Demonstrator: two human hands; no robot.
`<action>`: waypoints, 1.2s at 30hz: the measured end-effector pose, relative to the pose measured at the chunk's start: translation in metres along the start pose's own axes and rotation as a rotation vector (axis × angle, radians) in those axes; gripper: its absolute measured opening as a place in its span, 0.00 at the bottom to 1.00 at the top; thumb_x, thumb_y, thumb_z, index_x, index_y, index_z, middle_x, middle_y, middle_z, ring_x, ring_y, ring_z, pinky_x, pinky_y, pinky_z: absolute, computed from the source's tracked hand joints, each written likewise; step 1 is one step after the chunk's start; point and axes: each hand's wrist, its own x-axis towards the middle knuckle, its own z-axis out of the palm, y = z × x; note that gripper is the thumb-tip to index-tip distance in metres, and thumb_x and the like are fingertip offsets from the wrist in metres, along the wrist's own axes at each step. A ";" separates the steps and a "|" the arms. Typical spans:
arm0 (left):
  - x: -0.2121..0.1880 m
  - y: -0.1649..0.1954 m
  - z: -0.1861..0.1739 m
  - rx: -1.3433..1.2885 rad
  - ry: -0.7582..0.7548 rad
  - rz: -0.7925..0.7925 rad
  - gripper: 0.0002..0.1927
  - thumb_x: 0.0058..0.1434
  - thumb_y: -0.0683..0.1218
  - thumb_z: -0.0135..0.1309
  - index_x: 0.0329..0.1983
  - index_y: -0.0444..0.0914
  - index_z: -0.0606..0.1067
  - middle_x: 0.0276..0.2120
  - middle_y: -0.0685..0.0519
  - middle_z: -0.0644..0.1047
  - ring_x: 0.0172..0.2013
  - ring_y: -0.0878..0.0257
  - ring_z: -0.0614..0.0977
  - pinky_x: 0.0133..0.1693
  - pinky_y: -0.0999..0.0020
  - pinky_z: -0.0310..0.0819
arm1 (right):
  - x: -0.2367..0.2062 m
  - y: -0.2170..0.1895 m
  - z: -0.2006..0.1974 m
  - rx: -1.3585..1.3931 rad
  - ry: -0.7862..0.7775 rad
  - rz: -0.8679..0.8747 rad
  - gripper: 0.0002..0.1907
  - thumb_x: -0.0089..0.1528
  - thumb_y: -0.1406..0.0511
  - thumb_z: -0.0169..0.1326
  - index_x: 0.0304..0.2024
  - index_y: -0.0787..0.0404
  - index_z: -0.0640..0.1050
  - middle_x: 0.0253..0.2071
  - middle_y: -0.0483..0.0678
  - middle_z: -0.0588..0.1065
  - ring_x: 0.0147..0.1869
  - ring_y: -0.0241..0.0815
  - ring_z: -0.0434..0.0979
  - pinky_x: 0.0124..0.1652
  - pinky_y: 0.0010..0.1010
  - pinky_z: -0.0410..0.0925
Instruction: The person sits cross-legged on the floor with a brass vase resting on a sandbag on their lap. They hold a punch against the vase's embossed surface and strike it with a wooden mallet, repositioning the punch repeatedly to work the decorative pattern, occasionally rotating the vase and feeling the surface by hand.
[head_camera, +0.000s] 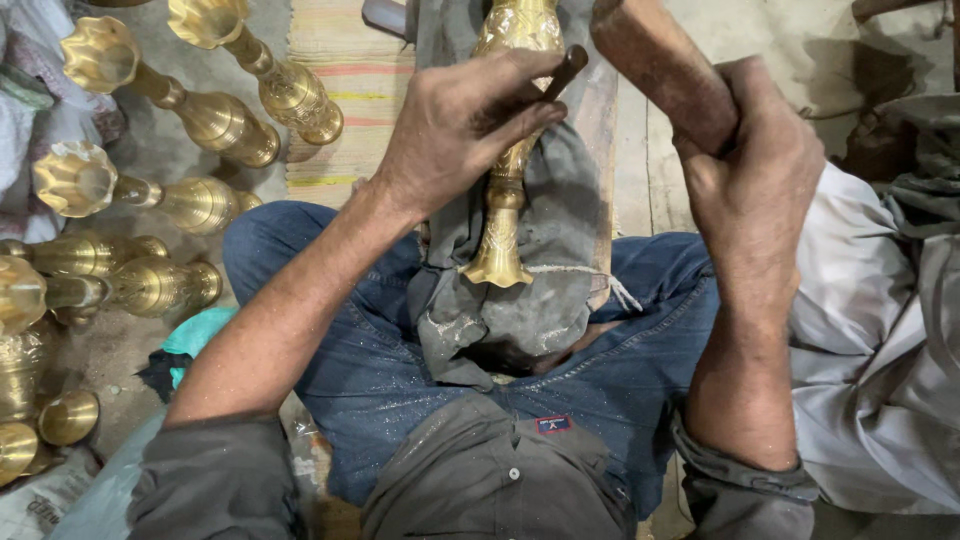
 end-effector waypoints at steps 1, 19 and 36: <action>-0.001 -0.001 0.001 0.021 -0.001 0.014 0.19 0.74 0.49 0.63 0.64 0.40 0.74 0.48 0.52 0.83 0.43 0.63 0.88 0.46 0.69 0.87 | 0.001 0.000 -0.001 -0.001 -0.001 0.016 0.11 0.63 0.74 0.63 0.46 0.68 0.75 0.39 0.58 0.78 0.42 0.58 0.82 0.40 0.42 0.70; 0.007 0.018 -0.002 0.100 -0.018 0.037 0.18 0.73 0.47 0.64 0.61 0.37 0.76 0.48 0.49 0.82 0.45 0.56 0.85 0.48 0.60 0.81 | -0.008 0.027 0.002 0.188 -0.034 0.139 0.12 0.68 0.73 0.63 0.44 0.68 0.70 0.38 0.61 0.74 0.40 0.62 0.76 0.41 0.43 0.68; 0.018 0.019 -0.003 0.110 -0.007 0.057 0.18 0.70 0.47 0.62 0.60 0.37 0.75 0.48 0.48 0.81 0.44 0.57 0.86 0.49 0.62 0.83 | 0.002 0.019 -0.009 -0.066 -0.138 0.056 0.14 0.60 0.73 0.66 0.44 0.67 0.73 0.34 0.60 0.76 0.40 0.59 0.79 0.41 0.44 0.71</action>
